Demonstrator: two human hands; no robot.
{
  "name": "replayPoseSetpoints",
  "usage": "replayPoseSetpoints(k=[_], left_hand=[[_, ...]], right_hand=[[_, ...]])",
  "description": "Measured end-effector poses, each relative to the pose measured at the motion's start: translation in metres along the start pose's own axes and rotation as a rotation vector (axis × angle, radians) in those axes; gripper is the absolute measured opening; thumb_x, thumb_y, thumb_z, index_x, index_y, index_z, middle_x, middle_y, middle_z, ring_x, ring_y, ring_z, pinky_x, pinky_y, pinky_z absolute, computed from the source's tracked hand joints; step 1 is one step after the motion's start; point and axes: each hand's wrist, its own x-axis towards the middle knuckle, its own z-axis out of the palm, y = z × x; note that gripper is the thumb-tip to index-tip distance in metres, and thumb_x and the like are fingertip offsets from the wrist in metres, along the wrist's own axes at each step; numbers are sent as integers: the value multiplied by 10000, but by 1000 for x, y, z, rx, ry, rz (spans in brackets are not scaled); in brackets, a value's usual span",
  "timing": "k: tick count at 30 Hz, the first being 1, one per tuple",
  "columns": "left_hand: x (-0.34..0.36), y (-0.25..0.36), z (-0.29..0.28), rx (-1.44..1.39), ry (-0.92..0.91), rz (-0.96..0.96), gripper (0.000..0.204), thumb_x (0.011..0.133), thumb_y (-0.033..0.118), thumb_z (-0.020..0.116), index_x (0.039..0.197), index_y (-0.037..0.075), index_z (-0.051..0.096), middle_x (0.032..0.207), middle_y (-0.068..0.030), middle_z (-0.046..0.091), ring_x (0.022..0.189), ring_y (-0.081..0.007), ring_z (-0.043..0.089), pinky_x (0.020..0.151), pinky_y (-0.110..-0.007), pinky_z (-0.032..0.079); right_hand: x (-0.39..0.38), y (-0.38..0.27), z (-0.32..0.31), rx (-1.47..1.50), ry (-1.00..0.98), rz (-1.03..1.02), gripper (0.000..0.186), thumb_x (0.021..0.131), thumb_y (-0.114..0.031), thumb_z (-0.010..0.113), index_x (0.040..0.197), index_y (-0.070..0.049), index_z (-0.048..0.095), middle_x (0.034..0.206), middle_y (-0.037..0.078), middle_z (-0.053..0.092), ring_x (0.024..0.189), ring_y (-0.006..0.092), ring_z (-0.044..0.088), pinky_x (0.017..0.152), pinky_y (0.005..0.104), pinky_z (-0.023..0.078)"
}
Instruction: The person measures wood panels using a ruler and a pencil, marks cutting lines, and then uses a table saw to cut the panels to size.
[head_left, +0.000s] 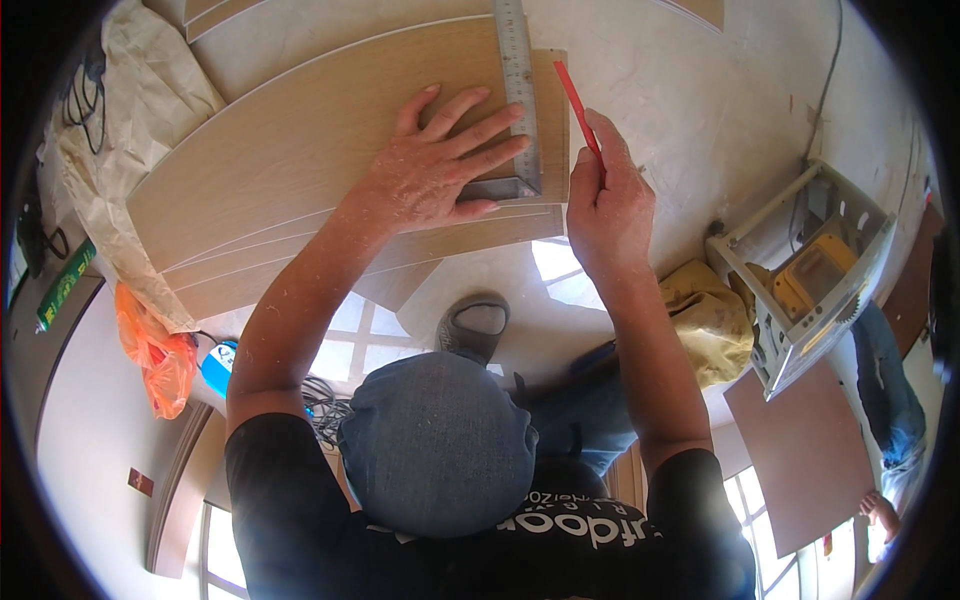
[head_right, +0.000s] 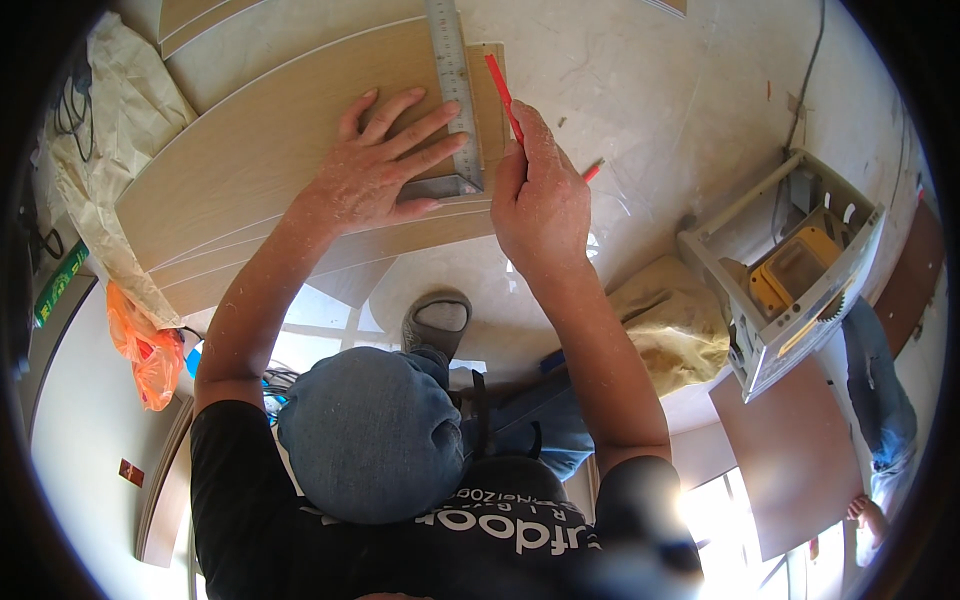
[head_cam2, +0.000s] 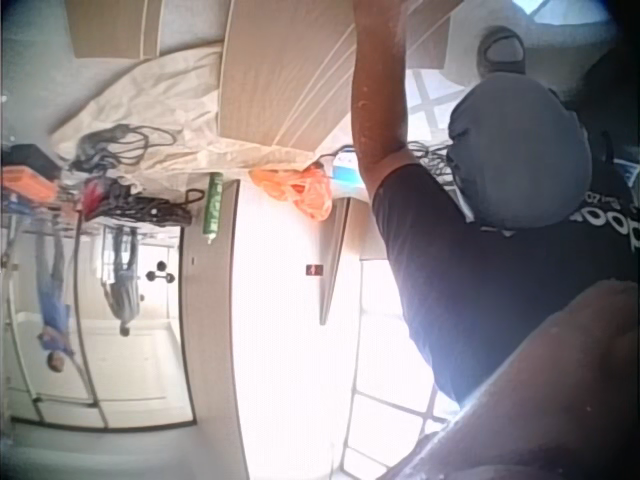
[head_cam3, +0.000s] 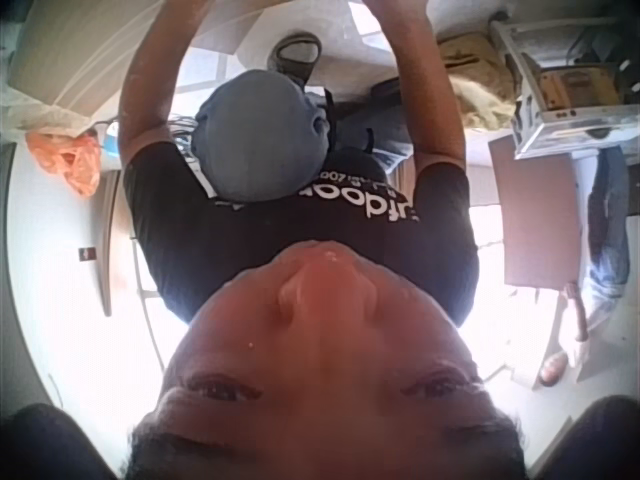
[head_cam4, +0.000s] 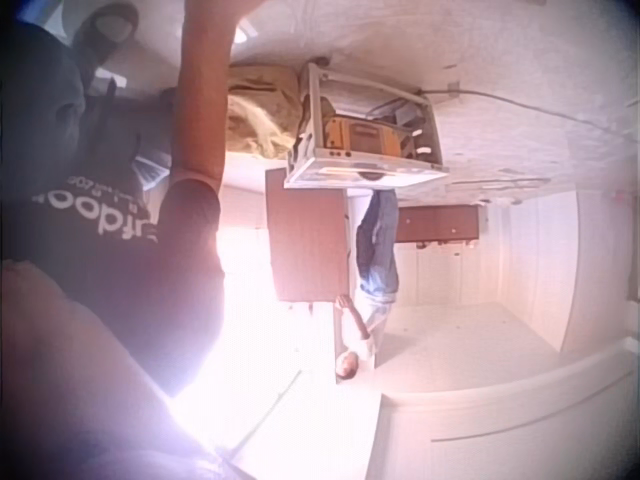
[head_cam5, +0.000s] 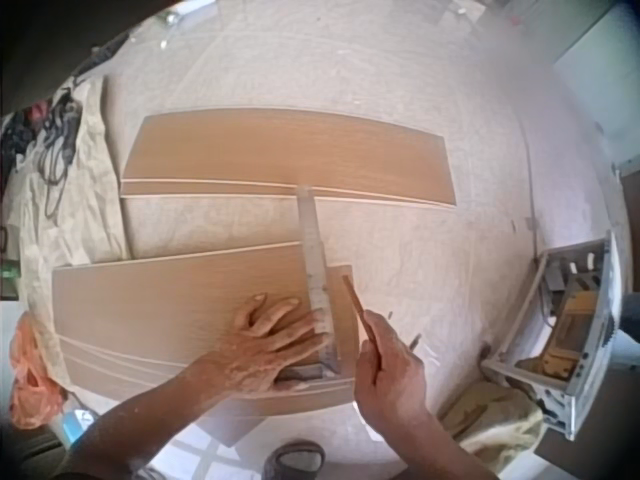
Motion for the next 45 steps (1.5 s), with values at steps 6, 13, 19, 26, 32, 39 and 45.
replayPoseSetpoints(k=[6, 13, 19, 26, 32, 39, 45], left_hand=[[0, -1, 0, -10, 20, 10, 881, 800, 596, 821, 1577, 351, 483, 1724, 61, 319, 1568, -278, 278, 1266, -604, 196], [0, -2, 1, -37, 56, 21, 885, 763, 542, 856, 1549, 307, 526, 1719, 44, 325, 1566, -283, 278, 1256, -605, 207], [-1, -3, 4, -32, 48, 25, 855, 792, 566, 828, 1542, 277, 535, 1725, 43, 309, 1572, -279, 261, 1261, -601, 202], [-1, -3, 4, -36, 44, 21, 832, 806, 571, 817, 1530, 268, 545, 1722, 44, 309, 1573, -278, 257, 1261, -601, 201], [1, -2, 2, 15, 8, 25, 847, 840, 598, 796, 1576, 318, 483, 1716, 54, 330, 1556, -259, 298, 1259, -600, 215], [1, 0, 6, 8, 41, 18, 830, 836, 571, 806, 1562, 307, 502, 1706, 59, 344, 1555, -256, 295, 1256, -594, 213], [-2, 4, 7, 29, 58, 14, 843, 814, 531, 826, 1557, 285, 514, 1706, 50, 343, 1563, -267, 282, 1249, -596, 220]], right_hand=[[11, 0, 7, -34, 10, -46, 361, 997, -59, 585, 1354, -80, 630, 1007, 200, 749, 862, 381, 737, 732, 448, 589], [43, -19, 8, -144, -6, -142, 319, 979, -79, 567, 1287, -52, 647, 977, 192, 749, 812, 386, 726, 701, 484, 585], [54, -32, 7, -206, -70, -75, 324, 963, -90, 581, 1276, -43, 650, 947, 188, 748, 815, 388, 731, 704, 487, 590], [54, -41, -2, -321, -139, -100, 277, 951, -119, 593, 1205, -36, 664, 891, 207, 746, 812, 408, 736, 707, 499, 593], [50, -39, -18, -331, -196, -167, 225, 924, -125, 594, 1105, -21, 678, 789, 235, 717, 755, 437, 718, 690, 520, 583], [52, -39, -31, -247, -223, -95, 210, 917, -127, 591, 1068, -21, 693, 766, 258, 697, 748, 458, 703, 696, 541, 575], [-7, -11, -41, -216, -336, -82, 216, 937, -135, 565, 1077, -29, 690, 767, 251, 699, 729, 458, 701, 698, 559, 571]])
